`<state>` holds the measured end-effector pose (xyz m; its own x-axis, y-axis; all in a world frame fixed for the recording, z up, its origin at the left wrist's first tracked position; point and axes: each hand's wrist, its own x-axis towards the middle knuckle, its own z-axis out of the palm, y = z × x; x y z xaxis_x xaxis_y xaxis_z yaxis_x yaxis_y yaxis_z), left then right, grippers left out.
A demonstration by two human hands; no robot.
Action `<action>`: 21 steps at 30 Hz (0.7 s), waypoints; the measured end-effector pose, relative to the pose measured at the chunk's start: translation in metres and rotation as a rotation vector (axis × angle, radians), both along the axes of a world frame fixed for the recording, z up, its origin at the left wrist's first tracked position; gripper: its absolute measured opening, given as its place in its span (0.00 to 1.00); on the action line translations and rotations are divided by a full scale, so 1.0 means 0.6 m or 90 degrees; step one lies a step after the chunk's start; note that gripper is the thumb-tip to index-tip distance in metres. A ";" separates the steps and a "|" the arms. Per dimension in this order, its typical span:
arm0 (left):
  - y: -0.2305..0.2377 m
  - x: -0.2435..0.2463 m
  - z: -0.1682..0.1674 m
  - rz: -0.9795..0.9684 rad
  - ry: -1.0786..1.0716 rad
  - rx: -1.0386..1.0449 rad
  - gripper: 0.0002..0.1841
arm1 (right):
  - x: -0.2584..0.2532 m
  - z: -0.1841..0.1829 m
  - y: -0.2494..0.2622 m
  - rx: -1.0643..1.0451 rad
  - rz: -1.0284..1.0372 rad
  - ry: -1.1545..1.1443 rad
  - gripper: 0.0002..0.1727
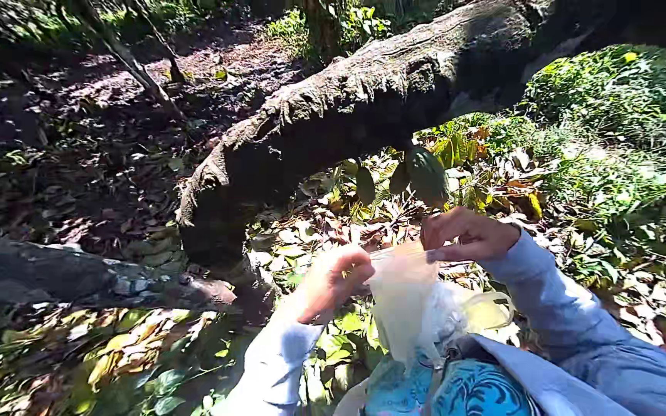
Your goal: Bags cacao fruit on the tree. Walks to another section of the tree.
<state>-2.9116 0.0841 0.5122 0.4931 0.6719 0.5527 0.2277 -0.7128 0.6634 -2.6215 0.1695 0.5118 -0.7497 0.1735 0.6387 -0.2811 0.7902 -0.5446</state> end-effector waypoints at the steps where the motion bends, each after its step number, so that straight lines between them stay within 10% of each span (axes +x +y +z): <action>1: 0.012 0.013 0.008 0.006 0.127 0.062 0.13 | 0.029 0.008 0.002 0.077 -0.081 -0.061 0.15; 8: 0.083 0.115 0.060 0.008 0.451 0.124 0.12 | 0.098 0.071 0.010 0.264 -0.509 -0.397 0.04; 21: 0.099 0.079 0.190 0.212 0.207 0.327 0.12 | 0.035 0.193 0.018 0.332 -0.560 -0.193 0.10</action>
